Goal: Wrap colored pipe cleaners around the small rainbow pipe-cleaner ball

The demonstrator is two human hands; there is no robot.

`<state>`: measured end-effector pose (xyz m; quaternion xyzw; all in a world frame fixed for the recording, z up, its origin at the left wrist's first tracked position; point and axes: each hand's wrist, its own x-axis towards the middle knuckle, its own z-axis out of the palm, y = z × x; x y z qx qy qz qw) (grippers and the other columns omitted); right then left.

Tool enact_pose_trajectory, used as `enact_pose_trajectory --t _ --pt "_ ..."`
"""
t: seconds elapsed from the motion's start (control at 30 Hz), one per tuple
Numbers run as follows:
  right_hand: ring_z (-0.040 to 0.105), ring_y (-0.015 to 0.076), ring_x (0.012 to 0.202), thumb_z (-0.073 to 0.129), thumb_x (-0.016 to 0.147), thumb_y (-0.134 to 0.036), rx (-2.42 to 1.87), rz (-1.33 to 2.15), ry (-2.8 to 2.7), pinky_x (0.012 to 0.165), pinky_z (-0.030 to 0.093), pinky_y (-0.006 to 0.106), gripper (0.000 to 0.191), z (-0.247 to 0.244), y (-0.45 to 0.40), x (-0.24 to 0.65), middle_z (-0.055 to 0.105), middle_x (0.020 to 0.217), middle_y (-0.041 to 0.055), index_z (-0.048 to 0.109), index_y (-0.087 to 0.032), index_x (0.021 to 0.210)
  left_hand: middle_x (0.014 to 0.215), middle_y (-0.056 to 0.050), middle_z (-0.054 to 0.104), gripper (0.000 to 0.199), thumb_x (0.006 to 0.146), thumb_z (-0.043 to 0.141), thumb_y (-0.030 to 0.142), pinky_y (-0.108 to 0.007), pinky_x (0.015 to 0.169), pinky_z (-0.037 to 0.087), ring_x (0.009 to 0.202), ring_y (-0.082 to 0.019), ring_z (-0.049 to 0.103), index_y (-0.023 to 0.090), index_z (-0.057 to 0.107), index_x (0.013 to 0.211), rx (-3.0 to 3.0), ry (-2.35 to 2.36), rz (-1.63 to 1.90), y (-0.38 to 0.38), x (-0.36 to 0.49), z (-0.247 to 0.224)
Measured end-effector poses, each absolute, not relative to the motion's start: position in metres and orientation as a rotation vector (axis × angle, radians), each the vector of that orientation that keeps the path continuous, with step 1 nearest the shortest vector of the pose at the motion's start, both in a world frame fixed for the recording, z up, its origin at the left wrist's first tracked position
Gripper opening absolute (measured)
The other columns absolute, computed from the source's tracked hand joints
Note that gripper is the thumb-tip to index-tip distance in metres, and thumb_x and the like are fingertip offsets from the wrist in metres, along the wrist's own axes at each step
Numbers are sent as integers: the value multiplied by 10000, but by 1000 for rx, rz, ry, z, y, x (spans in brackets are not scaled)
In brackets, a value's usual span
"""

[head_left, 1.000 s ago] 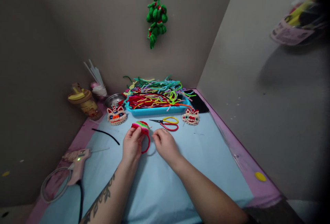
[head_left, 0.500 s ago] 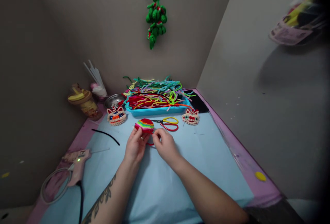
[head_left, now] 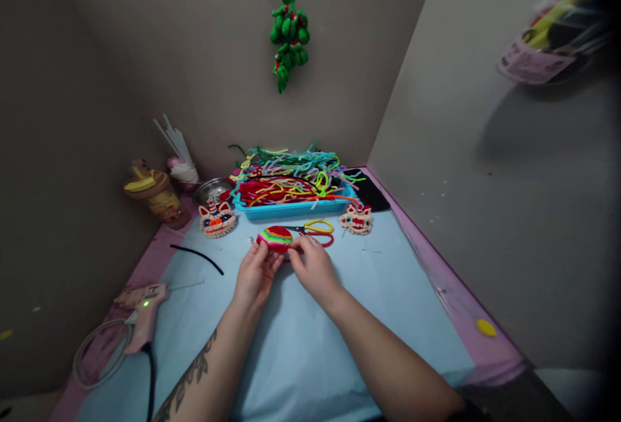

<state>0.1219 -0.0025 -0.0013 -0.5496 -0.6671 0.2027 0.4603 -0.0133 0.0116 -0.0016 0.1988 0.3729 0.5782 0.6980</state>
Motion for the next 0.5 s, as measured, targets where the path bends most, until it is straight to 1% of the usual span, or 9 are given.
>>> enact_pose_trajectory --t 0.07,0.13,0.23,0.3,0.37,0.43,0.5 --pt "547 231 999 545 798 -158 -1269 500 -1586 903 420 367 158 0 -3 122 605 981 73 597 -217 934 814 -26 721 265 721 748 315 -224 649 525 683 -121 672 171 636 913 492 859 1293 10 -13 0" --pt "518 236 1086 586 773 -175 -1213 593 -1475 922 426 372 246 0 -2 122 567 1099 86 593 -224 1014 794 -21 710 305 694 767 346 -205 608 505 650 -109 654 167 628 897 545 904 1285 9 -13 1" --pt "490 238 1166 635 768 -264 -1148 926 -1252 911 448 371 372 -3 2 125 517 1239 80 554 -255 1131 739 -15 685 333 667 780 382 -189 547 471 590 -98 618 154 609 839 620 934 1253 6 -11 2" --pt "510 231 1158 658 762 -317 -1056 1178 -1146 911 454 374 471 -6 5 126 497 1295 73 512 -278 1208 691 -6 660 332 678 769 398 -185 533 458 561 -91 595 146 602 815 664 908 1221 5 -10 2" --pt "554 220 1096 685 746 -350 -979 1334 -1095 896 463 368 522 -9 7 127 514 1284 77 502 -277 1230 689 -6 653 322 711 743 405 -185 548 460 568 -88 591 141 607 836 693 864 1195 5 -10 2" --pt "586 213 1029 709 725 -375 -973 1374 -1070 872 473 363 530 -11 8 126 544 1237 82 522 -264 1208 736 -20 670 332 727 733 392 -193 575 471 600 -96 606 140 616 908 712 832 1175 4 -11 3" --pt "601 210 989 718 713 -395 -993 1363 -1053 857 479 361 523 -12 9 126 554 1216 84 535 -257 1183 782 -33 685 390 700 762 357 -204 598 482 628 -106 620 139 615 988 728 832 1161 3 -13 6"
